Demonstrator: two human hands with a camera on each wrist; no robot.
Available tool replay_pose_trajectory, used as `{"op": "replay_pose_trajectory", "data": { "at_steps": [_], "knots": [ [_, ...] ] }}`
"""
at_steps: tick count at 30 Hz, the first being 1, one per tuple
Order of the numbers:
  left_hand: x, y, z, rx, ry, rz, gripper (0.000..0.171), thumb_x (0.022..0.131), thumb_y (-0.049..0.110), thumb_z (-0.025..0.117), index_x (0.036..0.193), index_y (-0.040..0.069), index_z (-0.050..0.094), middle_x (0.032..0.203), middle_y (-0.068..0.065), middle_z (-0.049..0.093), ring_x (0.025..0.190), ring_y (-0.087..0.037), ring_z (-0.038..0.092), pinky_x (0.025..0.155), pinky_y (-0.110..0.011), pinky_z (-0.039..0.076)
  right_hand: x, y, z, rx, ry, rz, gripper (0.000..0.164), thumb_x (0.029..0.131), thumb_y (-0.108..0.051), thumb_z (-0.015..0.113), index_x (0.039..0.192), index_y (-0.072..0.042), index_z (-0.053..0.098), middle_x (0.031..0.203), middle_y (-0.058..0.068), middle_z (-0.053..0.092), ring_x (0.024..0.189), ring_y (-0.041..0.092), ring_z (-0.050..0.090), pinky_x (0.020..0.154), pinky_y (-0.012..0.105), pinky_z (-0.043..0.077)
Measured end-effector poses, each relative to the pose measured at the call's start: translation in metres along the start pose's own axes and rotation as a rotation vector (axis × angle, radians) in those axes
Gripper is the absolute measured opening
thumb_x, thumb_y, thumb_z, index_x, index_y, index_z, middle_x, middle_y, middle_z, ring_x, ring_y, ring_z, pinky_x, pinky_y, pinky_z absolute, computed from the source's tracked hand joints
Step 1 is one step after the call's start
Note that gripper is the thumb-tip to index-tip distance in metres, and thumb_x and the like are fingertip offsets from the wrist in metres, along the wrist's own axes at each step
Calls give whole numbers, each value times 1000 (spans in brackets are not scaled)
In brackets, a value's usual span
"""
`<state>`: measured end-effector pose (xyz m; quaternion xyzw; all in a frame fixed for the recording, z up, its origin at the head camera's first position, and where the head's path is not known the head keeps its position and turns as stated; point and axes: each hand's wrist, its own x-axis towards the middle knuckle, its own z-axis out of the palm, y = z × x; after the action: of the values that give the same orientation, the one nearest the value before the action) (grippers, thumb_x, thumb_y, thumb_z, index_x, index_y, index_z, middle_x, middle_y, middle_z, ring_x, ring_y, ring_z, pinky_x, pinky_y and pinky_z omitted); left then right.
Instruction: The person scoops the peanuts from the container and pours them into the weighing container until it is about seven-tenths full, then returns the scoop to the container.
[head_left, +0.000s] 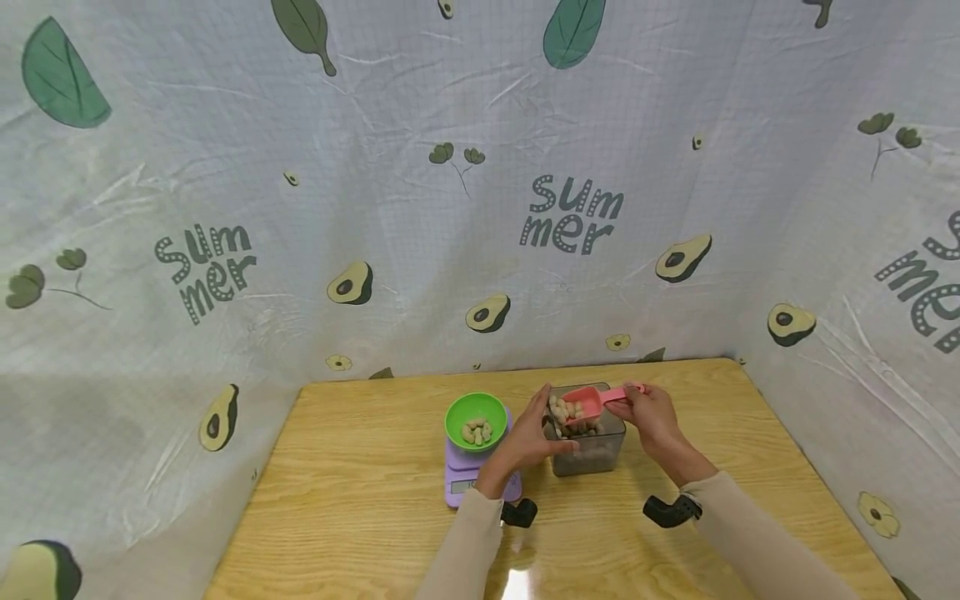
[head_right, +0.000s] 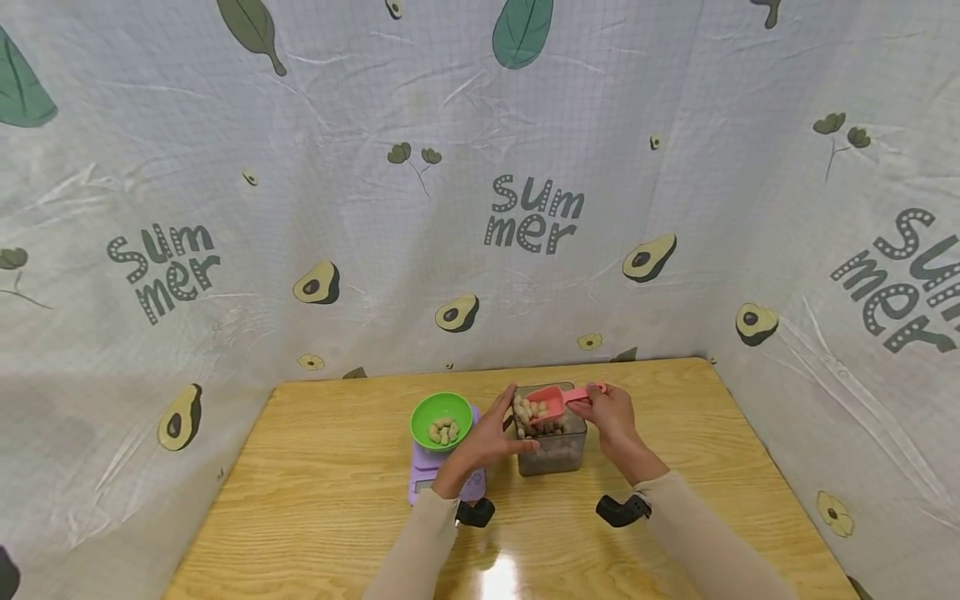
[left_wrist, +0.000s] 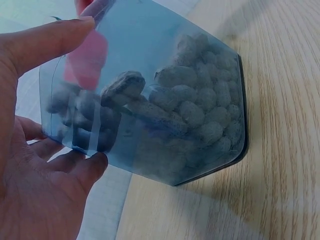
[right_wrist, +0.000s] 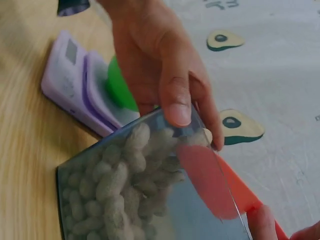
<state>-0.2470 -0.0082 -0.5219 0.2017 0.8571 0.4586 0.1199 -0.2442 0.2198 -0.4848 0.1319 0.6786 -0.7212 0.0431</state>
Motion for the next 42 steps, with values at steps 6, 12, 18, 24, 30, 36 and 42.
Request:
{"op": "replay_pose_trajectory", "data": {
  "at_steps": [6,12,18,24,30,36,42],
  "knots": [
    [-1,1,0,-54,-10,4,110,81,38,80,160,19,5,166,-9,11,149,-32,28,113,-48,39,-2,0,-8,156,-15,76,49,109,-18,30,149,9,25,77,-7,68,74,-1,71,81,18,56],
    [-1,1,0,-46,2,-3,113,80,39,81,160,20,4,166,-9,12,147,-34,32,112,-51,39,-7,-1,-16,282,-37,100,47,108,-16,30,151,3,26,84,-3,68,79,2,71,85,18,55],
    [-3,4,-4,-23,37,5,117,78,40,82,160,21,1,167,-7,7,151,-33,21,116,-55,31,-11,-10,-19,342,-33,91,20,108,-17,34,119,-4,45,78,0,68,79,5,72,85,20,56],
    [-9,12,-19,69,93,36,114,80,47,78,160,17,1,167,-8,8,152,-31,17,118,-53,28,-13,-22,-15,357,-42,66,17,107,-17,35,113,-4,45,77,1,69,78,6,73,85,21,56],
    [-20,13,-38,47,140,57,109,81,52,75,160,23,5,167,-6,11,152,-33,18,117,-57,29,-14,-31,-5,346,-44,56,19,107,-16,37,114,-2,47,75,0,70,77,7,73,84,22,57],
    [-35,5,-53,11,193,64,105,82,55,72,160,30,6,167,-5,11,152,-35,17,116,-61,27,-12,-34,12,310,-53,32,26,107,-17,38,123,1,46,74,-1,69,74,6,72,82,21,57],
    [-47,-5,-67,12,265,61,103,83,41,75,160,28,8,167,-7,11,151,-38,18,115,-63,27,-8,-35,33,274,-57,18,22,107,-19,38,117,-2,48,75,-2,69,72,5,72,82,22,57]
  ]
}}
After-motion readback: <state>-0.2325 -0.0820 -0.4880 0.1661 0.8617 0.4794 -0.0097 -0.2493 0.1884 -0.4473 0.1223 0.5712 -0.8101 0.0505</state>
